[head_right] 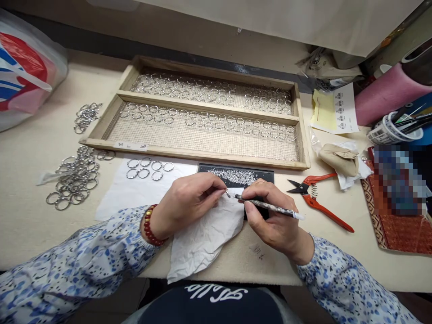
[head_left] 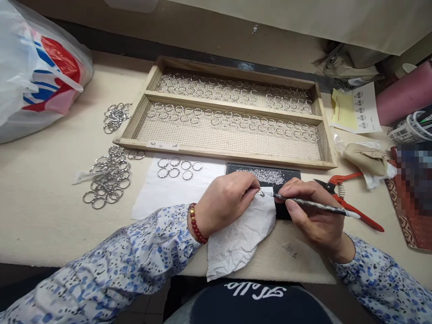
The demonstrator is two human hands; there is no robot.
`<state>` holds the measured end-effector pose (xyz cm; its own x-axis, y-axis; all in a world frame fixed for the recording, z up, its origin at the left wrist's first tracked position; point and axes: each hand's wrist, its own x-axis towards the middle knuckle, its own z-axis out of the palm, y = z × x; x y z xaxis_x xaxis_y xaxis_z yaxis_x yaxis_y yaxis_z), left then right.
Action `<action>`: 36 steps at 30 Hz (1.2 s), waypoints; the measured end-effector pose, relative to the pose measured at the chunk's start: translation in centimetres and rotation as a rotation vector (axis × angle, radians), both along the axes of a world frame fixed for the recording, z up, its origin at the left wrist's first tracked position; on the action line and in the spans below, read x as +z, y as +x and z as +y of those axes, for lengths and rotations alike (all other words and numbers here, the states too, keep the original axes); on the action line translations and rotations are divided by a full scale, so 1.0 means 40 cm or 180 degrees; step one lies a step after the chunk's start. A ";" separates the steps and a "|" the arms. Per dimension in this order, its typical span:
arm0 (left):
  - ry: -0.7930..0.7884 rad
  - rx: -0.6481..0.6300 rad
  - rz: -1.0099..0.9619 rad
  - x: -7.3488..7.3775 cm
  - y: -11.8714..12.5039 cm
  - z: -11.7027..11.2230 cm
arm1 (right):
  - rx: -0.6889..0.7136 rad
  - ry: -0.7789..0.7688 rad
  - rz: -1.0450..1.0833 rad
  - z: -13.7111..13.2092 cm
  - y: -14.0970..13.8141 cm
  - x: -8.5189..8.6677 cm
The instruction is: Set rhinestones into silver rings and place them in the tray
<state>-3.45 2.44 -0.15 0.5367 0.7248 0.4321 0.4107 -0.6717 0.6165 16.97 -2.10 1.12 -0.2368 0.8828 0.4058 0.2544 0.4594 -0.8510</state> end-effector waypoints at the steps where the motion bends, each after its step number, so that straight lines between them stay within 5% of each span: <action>1: -0.0001 0.0005 -0.0005 0.000 0.000 0.000 | -0.0006 0.0008 -0.0013 -0.001 0.000 0.000; 36: -0.0252 -0.0018 -0.0058 0.010 -0.001 0.002 | -0.0247 -0.0003 -0.0010 0.002 -0.002 0.003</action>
<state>-3.50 2.52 0.25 0.5334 0.7540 0.3833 0.3951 -0.6228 0.6753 16.88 -2.01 1.23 -0.1688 0.8988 0.4045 0.2917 0.4375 -0.8506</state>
